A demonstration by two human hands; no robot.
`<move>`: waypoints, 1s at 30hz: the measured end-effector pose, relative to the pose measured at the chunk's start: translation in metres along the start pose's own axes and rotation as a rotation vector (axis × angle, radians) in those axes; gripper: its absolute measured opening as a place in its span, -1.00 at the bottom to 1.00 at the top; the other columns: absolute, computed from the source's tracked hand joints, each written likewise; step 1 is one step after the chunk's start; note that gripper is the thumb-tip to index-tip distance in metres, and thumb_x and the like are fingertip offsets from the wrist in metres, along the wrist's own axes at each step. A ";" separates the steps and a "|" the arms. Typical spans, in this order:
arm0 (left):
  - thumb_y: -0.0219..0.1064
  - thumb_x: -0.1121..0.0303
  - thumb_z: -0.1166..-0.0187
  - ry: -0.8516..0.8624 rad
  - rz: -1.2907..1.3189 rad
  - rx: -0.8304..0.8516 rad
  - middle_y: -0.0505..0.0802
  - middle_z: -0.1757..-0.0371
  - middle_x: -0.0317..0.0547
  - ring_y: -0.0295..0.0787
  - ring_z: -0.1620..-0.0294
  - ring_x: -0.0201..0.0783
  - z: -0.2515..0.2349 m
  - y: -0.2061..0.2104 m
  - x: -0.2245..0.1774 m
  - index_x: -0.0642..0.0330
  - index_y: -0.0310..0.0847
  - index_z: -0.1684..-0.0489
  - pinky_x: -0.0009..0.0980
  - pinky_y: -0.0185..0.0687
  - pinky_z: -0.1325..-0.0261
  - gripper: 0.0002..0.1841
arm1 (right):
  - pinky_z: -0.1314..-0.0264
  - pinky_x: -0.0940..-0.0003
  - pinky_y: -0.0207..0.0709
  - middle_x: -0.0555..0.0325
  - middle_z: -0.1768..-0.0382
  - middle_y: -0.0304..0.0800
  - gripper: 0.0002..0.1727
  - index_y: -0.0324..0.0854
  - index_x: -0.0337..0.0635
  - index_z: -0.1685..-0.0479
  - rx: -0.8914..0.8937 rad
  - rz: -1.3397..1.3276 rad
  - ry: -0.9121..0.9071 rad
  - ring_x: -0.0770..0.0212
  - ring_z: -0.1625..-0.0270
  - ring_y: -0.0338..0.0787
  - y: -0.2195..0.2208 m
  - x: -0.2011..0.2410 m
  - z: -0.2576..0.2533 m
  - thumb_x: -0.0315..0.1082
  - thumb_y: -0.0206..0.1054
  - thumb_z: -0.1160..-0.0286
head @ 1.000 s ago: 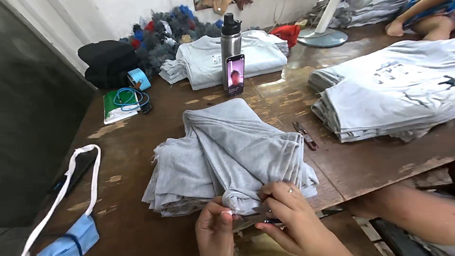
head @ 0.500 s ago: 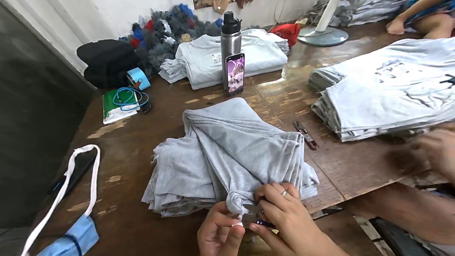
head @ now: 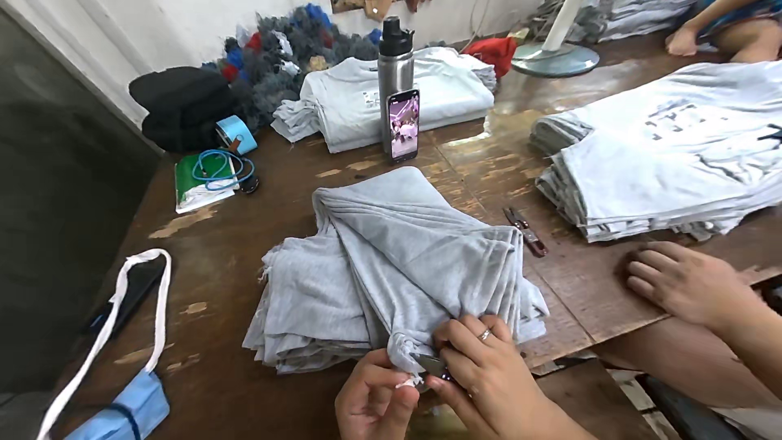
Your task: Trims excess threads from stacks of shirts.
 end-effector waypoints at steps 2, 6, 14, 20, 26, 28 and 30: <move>0.57 0.28 -0.42 -0.015 -0.014 -0.023 0.84 -0.19 -0.55 0.78 -0.15 -0.62 0.000 0.001 -0.001 -0.22 0.76 -0.18 -0.64 0.72 -0.19 -0.65 | -0.16 0.18 0.26 0.20 0.14 0.68 -0.43 0.53 0.07 0.45 -0.011 -0.035 0.002 0.17 0.03 0.59 -0.002 -0.002 0.001 0.18 -0.17 -0.82; 0.57 0.41 -0.41 -0.002 -0.092 -0.091 0.86 -0.10 -0.58 0.81 -0.03 -0.64 -0.001 0.000 0.003 -0.28 0.83 -0.17 -0.66 0.76 -0.09 -0.61 | -0.22 0.22 0.29 0.17 0.10 0.69 -0.45 0.54 0.04 0.41 -0.004 -0.145 0.010 0.20 -0.02 0.61 -0.006 -0.007 0.005 0.17 -0.11 -0.82; 0.44 0.27 -0.58 0.003 -0.038 -0.024 0.85 -0.12 -0.47 0.77 -0.14 -0.58 0.000 -0.002 0.002 -0.14 0.86 0.01 -0.63 0.71 -0.16 -0.86 | -0.19 0.20 0.23 0.20 0.10 0.67 -0.51 0.52 0.08 0.43 0.012 -0.092 0.004 0.20 0.01 0.58 -0.004 -0.004 0.004 0.21 0.03 -0.72; 0.47 0.33 -0.55 0.005 -0.073 0.035 0.85 -0.10 -0.49 0.76 -0.11 -0.61 0.000 0.001 -0.004 -0.12 0.86 0.00 -0.66 0.70 -0.15 -0.84 | -0.14 0.17 0.21 0.20 0.11 0.67 -0.48 0.52 0.09 0.43 -0.002 -0.059 -0.018 0.19 0.01 0.57 -0.001 0.003 -0.007 0.18 -0.10 -0.78; 0.50 0.36 -0.50 0.052 -0.199 0.037 0.84 -0.07 -0.46 0.79 -0.10 -0.57 0.002 -0.003 -0.007 -0.09 0.78 0.15 -0.62 0.74 -0.14 -0.90 | -0.05 0.22 0.41 0.10 0.07 0.69 -0.47 0.54 -0.01 0.33 -0.027 -0.137 0.021 0.15 0.01 0.64 -0.012 -0.007 -0.011 0.20 -0.03 -0.77; 0.56 0.39 -0.44 0.127 -0.322 0.002 0.84 0.08 -0.44 0.79 0.02 -0.60 0.000 -0.004 -0.010 -0.04 0.74 0.23 -0.67 0.74 -0.04 -0.88 | 0.01 0.27 0.57 0.06 0.05 0.70 -0.68 0.55 -0.05 0.24 -0.048 -0.137 0.027 0.16 0.02 0.70 -0.013 -0.015 -0.013 0.00 0.16 -0.67; 0.58 0.39 -0.42 0.224 -0.422 0.029 0.77 0.20 -0.43 0.75 0.10 -0.62 -0.001 -0.006 -0.014 0.00 0.67 0.27 -0.71 0.71 0.01 -0.85 | 0.02 0.33 0.61 0.06 0.03 0.74 -0.88 0.52 -0.08 0.20 -0.075 -0.206 -0.006 0.19 0.03 0.74 -0.016 -0.021 -0.015 -0.25 0.20 -0.54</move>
Point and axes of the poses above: each hand's wrist, its own z-axis away from the middle knuckle, its own y-axis out of the palm, x = y × z, the point moved 6 cm from there along -z, towards the middle knuckle
